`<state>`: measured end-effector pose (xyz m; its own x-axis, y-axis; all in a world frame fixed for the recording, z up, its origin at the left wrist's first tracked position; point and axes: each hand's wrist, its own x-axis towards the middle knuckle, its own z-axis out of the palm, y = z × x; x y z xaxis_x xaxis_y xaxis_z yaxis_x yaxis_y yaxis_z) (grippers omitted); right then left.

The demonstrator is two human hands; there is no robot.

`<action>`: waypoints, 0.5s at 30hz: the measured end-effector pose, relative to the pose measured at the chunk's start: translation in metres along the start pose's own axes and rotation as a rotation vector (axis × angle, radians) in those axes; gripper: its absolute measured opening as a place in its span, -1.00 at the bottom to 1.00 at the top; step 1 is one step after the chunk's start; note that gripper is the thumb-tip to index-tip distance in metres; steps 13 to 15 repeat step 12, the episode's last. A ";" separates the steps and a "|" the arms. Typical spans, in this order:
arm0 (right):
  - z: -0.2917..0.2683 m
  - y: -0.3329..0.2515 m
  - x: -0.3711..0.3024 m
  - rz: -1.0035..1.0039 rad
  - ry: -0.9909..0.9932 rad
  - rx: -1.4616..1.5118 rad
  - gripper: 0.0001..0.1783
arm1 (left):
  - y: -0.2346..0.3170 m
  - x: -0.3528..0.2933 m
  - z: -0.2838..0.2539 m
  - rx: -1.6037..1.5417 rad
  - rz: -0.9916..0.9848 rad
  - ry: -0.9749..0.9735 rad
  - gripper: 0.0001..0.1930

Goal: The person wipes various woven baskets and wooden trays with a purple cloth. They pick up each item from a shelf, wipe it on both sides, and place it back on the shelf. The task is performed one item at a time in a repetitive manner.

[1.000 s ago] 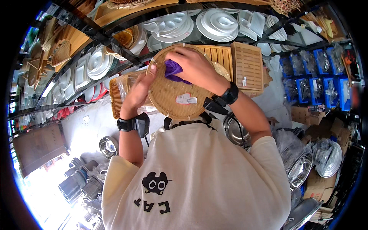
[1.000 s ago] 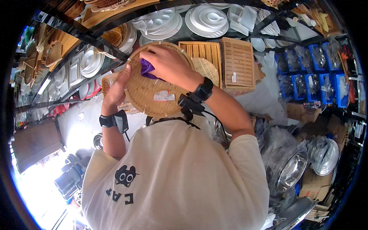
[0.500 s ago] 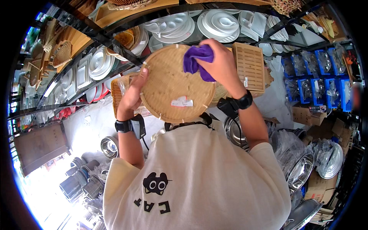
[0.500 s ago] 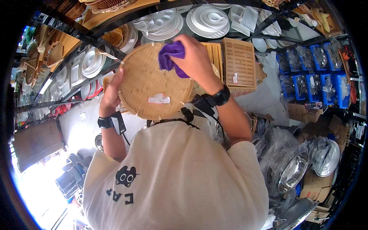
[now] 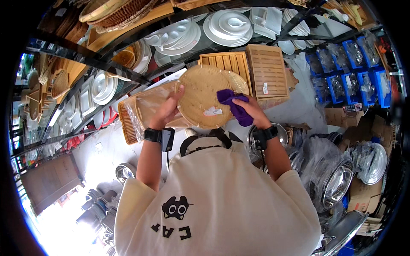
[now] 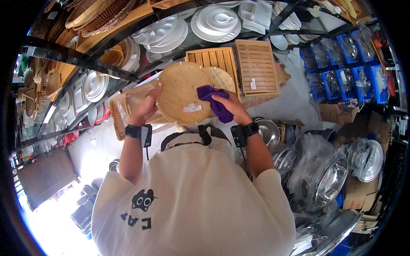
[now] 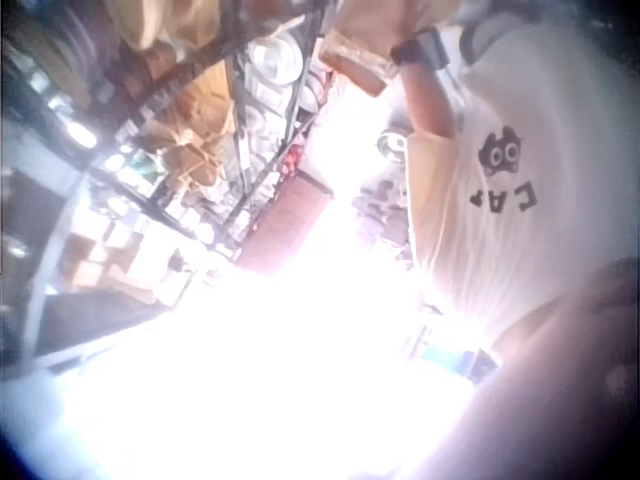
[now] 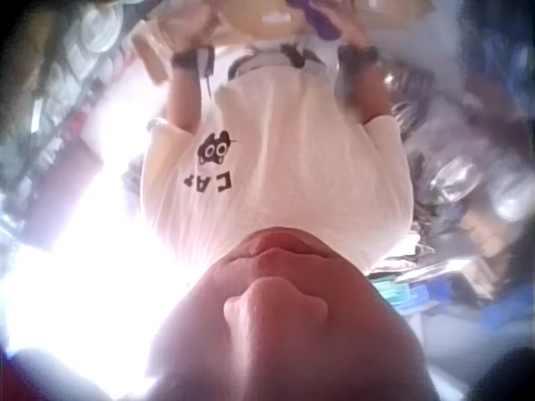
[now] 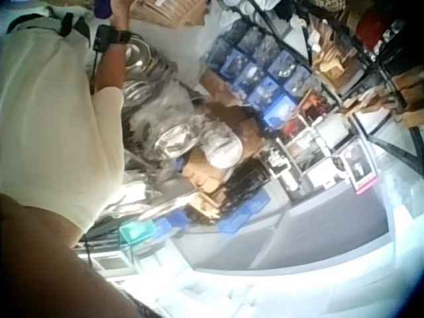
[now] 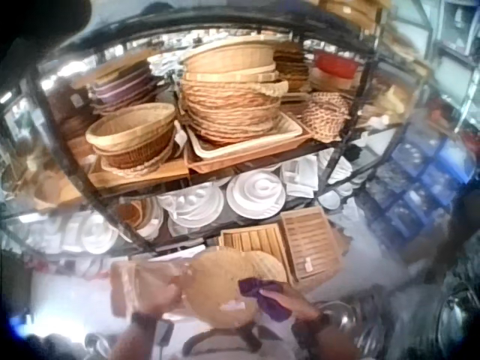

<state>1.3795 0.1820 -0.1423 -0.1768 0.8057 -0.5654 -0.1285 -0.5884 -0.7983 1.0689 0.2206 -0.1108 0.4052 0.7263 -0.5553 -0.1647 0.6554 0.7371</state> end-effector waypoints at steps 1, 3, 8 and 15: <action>-0.008 0.009 0.003 0.027 0.007 0.018 -0.72 | -0.004 0.006 0.006 0.017 -0.021 -0.016 -0.41; -0.022 0.023 0.010 0.053 0.047 0.064 -0.74 | -0.011 0.016 0.011 0.077 -0.071 -0.017 -0.39; -0.053 0.066 0.036 -0.036 0.259 -0.070 -0.72 | -0.040 0.042 -0.027 0.305 -0.096 0.048 -0.44; -0.093 0.119 0.078 -0.336 0.301 -0.213 -0.50 | -0.015 0.029 -0.064 0.438 -0.041 0.072 -0.39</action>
